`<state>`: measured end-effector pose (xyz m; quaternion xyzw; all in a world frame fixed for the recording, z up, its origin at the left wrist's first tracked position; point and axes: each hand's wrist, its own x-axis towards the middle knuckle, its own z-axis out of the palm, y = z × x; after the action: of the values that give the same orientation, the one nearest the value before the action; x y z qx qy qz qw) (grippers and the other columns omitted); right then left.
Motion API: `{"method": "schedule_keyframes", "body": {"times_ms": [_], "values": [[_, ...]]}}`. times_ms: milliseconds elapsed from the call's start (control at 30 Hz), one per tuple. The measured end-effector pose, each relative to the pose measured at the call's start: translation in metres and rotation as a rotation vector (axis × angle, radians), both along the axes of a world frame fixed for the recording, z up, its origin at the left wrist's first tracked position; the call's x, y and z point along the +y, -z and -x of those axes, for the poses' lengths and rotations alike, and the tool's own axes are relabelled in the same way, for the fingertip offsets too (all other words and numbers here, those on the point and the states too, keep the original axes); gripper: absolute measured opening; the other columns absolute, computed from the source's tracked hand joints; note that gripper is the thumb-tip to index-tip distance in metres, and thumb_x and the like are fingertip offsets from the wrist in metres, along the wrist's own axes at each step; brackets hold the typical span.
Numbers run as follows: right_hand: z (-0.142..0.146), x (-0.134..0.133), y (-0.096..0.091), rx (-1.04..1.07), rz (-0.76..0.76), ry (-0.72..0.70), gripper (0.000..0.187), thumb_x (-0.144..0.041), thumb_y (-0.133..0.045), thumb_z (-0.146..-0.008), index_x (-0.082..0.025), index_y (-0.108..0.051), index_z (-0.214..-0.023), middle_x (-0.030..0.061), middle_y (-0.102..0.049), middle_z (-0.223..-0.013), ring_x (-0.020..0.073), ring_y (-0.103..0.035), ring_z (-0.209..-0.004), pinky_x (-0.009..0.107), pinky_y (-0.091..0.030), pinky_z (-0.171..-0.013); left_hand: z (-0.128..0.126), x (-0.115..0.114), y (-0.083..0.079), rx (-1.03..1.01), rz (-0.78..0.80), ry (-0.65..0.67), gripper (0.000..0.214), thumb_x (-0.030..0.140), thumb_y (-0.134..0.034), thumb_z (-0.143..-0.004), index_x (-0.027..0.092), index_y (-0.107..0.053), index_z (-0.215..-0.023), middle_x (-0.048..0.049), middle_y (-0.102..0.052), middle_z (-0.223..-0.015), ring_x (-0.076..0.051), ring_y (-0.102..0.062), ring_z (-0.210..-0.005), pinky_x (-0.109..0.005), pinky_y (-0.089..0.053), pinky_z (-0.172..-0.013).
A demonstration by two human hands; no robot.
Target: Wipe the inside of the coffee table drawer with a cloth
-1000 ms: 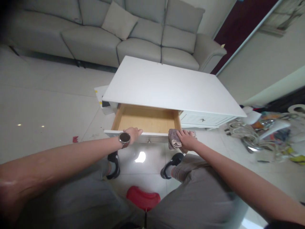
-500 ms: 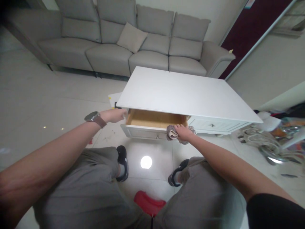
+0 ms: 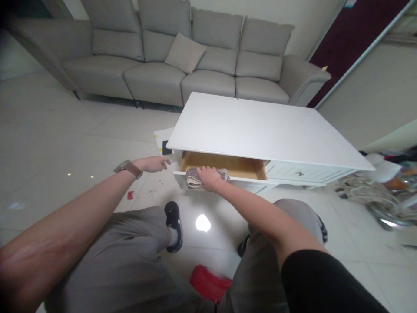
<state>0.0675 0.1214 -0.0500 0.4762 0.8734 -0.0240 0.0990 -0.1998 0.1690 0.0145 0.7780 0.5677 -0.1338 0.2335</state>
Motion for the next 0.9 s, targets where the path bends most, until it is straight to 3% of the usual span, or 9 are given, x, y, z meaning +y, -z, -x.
{"method": "schedule_keyframes", "body": {"times_ms": [167, 233, 333, 400, 533, 667, 767, 900], "values": [[0.089, 0.009, 0.005, 0.066, 0.009, -0.004, 0.062, -0.034, -0.073, -0.083, -0.013, -0.047, -0.136, 0.023, -0.061, -0.13, 0.0347, -0.06, -0.115, 0.049, -0.049, -0.09, -0.002, 0.004, 0.0, 0.034, -0.112, -0.055, 0.054, 0.011, -0.045, -0.083, 0.012, -0.063, -0.134, -0.0112, -0.073, -0.127, -0.019, -0.067, -0.115, -0.022, -0.049, -0.096], [0.114, 0.011, 0.01, 0.095, -0.032, -0.001, 0.048, -0.028, -0.062, -0.091, -0.012, -0.049, -0.135, 0.024, -0.06, -0.13, 0.0344, -0.06, -0.116, 0.049, -0.048, -0.089, -0.004, 0.006, 0.001, 0.035, -0.143, -0.061, 0.053, 0.01, -0.044, -0.082, 0.012, -0.064, -0.132, -0.0109, -0.074, -0.125, -0.019, -0.068, -0.114, -0.021, -0.049, -0.096], [0.128, 0.01, 0.017, 0.136, -0.105, -0.011, 0.036, -0.018, -0.042, -0.098, -0.014, -0.053, -0.132, 0.0221, -0.062, -0.128, 0.0324, -0.06, -0.113, 0.049, -0.047, -0.088, -0.008, 0.009, 0.003, 0.037, -0.146, -0.059, 0.053, 0.009, -0.044, -0.082, 0.011, -0.064, -0.131, -0.0113, -0.074, -0.124, -0.018, -0.068, -0.113, -0.019, -0.049, -0.093], [0.123, 0.007, 0.021, 0.155, -0.138, -0.051, 0.04, -0.021, -0.046, -0.096, -0.013, -0.05, -0.135, 0.0214, -0.061, -0.128, 0.0328, -0.059, -0.112, 0.049, -0.047, -0.089, -0.011, 0.011, 0.005, 0.041, -0.136, -0.049, 0.053, 0.01, -0.044, -0.082, 0.01, -0.064, -0.132, -0.0108, -0.074, -0.123, -0.018, -0.069, -0.112, -0.018, -0.049, -0.092], [0.091, -0.002, 0.022, 0.162, -0.19, -0.119, 0.067, -0.033, -0.062, -0.087, -0.012, -0.038, -0.146, 0.022, -0.057, -0.133, 0.0342, -0.056, -0.112, 0.048, -0.047, -0.089, -0.017, 0.018, 0.011, 0.051, -0.117, -0.004, 0.052, 0.013, -0.045, -0.083, 0.01, -0.064, -0.132, -0.0112, -0.074, -0.124, -0.019, -0.068, -0.113, -0.02, -0.049, -0.094], [0.039, -0.011, 0.022, 0.126, -0.207, -0.113, 0.075, -0.044, -0.063, -0.086, -0.011, -0.035, -0.148, 0.0226, -0.056, -0.132, 0.0345, -0.053, -0.11, 0.048, -0.044, -0.089, -0.026, 0.029, 0.022, 0.082, -0.112, 0.056, 0.051, 0.013, -0.046, -0.082, 0.011, -0.068, -0.128, -0.0126, -0.07, -0.133, -0.021, -0.066, -0.119, -0.023, -0.047, -0.102], [-0.016, -0.018, 0.025, 0.083, -0.223, -0.082, 0.079, -0.045, -0.063, -0.085, -0.01, -0.035, -0.15, 0.0224, -0.056, -0.13, 0.0353, -0.051, -0.109, 0.048, -0.041, -0.089, -0.034, 0.035, 0.028, 0.089, -0.092, 0.091, 0.051, 0.013, -0.046, -0.08, 0.013, -0.07, -0.125, -0.0107, -0.071, -0.132, -0.02, -0.066, -0.118, -0.022, -0.048, -0.101], [-0.111, -0.031, 0.031, 0.022, -0.248, 0.002, 0.082, -0.043, -0.064, -0.082, -0.01, -0.037, -0.151, 0.0223, -0.056, -0.128, 0.0359, -0.048, -0.108, 0.046, -0.035, -0.09, -0.045, 0.035, 0.028, 0.08, -0.004, 0.099, 0.053, 0.015, -0.048, -0.076, 0.013, -0.071, -0.123, -0.0112, -0.071, -0.129, -0.021, -0.07, -0.109, -0.022, -0.054, -0.09]]}}
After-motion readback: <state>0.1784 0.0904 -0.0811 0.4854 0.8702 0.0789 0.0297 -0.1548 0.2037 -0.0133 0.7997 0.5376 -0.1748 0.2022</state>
